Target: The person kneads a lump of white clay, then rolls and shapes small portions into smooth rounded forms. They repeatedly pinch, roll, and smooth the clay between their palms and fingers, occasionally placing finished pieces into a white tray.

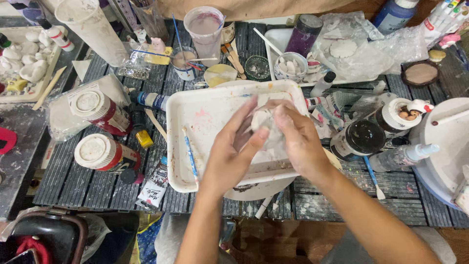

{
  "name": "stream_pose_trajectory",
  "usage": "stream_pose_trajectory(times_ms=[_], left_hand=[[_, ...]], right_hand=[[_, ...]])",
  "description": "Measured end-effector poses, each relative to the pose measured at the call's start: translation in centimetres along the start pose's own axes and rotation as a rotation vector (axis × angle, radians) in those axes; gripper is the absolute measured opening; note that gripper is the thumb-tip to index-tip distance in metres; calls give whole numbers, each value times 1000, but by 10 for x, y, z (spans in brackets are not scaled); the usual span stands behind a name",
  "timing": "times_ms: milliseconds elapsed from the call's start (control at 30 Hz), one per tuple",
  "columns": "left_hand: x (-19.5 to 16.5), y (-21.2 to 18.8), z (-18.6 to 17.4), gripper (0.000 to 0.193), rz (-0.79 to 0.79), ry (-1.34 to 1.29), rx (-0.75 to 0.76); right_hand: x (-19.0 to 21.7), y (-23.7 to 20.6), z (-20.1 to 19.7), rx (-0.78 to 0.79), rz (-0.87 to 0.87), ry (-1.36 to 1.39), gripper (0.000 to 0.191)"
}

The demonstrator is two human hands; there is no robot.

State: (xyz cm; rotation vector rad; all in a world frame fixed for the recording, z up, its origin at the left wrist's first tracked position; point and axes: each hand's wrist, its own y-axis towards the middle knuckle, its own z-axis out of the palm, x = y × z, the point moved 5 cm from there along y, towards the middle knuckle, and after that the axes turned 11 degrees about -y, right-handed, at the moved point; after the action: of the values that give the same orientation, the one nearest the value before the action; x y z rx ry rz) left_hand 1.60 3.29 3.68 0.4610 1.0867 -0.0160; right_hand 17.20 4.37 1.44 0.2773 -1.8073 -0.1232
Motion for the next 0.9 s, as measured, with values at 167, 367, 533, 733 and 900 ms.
stream_pose_trajectory(times_ms=[167,367,533,733,900], left_hand=[[36,-4,-2,57,-171,63,-408],[28,-6,-14,56,-15,38,-410],[37,-12,3,55,-113,-161,-280],[47,-23,10,46,6,-151,-327],[51,-21,5,43,8,-246,-297]], right_hand=[[19,-2,20,-99,-156,-234,43],[34,-8,29,154,-153,68,64],[15,10,31,216,65,409,76],[25,2,36,212,19,213,79],[35,1,34,159,43,1,83]])
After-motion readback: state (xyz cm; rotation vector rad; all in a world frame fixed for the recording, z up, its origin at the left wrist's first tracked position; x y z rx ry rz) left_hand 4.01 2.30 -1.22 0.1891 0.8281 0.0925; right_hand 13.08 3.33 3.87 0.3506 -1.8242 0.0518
